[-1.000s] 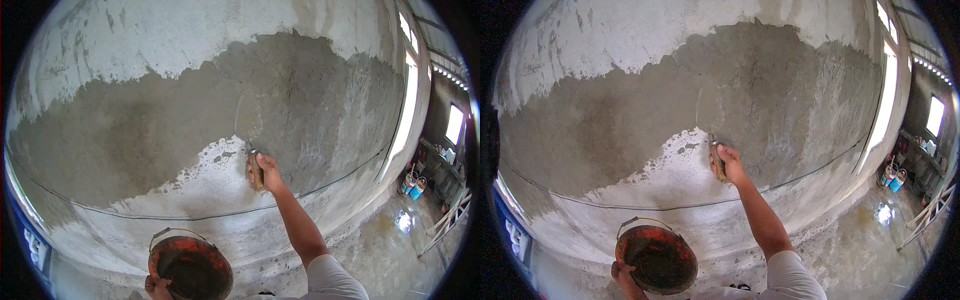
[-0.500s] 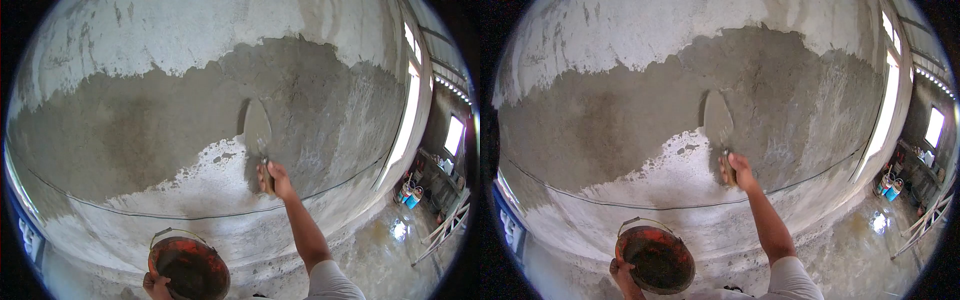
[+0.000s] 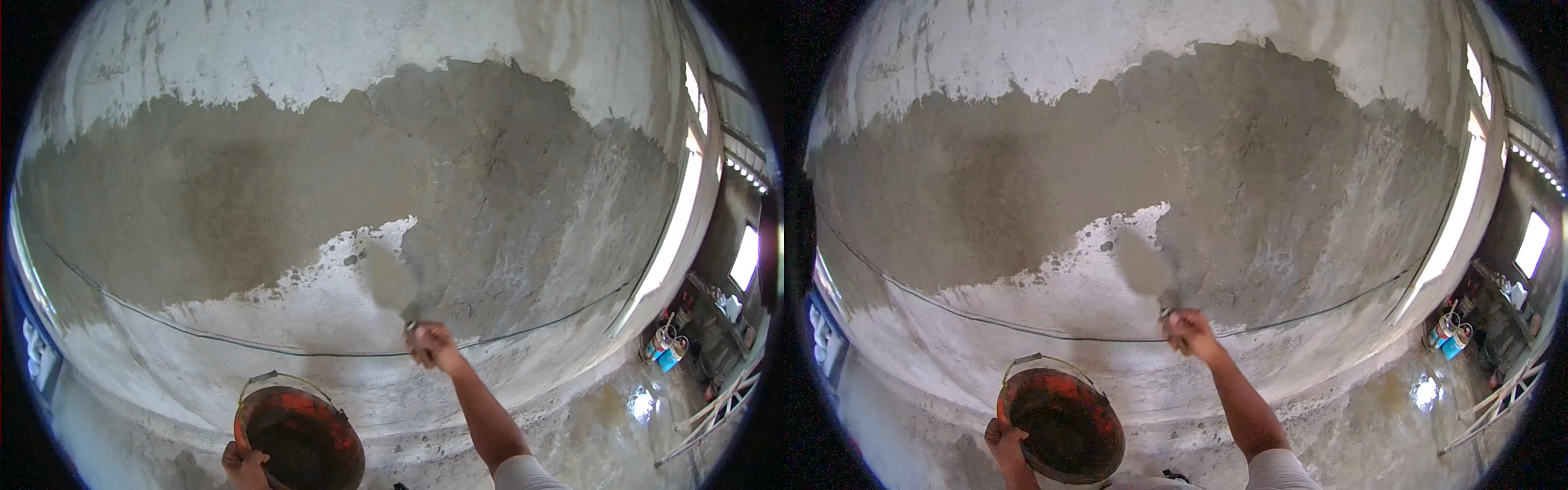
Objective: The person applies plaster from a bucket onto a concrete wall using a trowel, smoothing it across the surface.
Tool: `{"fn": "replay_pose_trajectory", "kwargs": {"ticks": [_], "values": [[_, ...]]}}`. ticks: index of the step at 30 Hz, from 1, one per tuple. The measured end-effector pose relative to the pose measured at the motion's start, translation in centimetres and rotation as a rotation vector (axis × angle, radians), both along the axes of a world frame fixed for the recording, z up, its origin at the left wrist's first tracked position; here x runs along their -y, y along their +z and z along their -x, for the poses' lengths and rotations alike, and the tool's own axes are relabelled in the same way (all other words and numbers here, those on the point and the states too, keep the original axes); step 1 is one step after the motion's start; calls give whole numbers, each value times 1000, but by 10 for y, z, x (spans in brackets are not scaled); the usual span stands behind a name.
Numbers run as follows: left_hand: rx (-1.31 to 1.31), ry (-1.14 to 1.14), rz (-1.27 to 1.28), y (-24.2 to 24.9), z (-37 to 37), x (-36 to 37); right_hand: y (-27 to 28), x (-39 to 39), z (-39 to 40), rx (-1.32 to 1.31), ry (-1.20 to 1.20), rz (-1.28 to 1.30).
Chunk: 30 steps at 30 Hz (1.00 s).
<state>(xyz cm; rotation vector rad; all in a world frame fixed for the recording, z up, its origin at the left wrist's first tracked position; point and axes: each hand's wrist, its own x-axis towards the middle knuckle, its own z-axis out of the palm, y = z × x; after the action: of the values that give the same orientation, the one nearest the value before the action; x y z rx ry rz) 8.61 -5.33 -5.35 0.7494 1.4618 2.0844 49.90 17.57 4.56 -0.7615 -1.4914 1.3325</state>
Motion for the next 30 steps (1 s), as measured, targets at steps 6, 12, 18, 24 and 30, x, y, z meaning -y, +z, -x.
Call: {"fn": "replay_pose_trajectory", "kwargs": {"ticks": [6,12,18,24,30], "values": [[29,27,59,59,-64,5,54,-27,-16,-245,-112,-87],[4,145,109,30,-77,6,-47,-15,-18,-3,17,58],[146,160,195,83,-127,26,1,-11,-18,-240,-14,-177],[140,126,136,68,-131,36,75,-55,-2,-263,-45,-83],[33,194,50,47,-120,39,-17,-46,20,124,83,-69]]}}
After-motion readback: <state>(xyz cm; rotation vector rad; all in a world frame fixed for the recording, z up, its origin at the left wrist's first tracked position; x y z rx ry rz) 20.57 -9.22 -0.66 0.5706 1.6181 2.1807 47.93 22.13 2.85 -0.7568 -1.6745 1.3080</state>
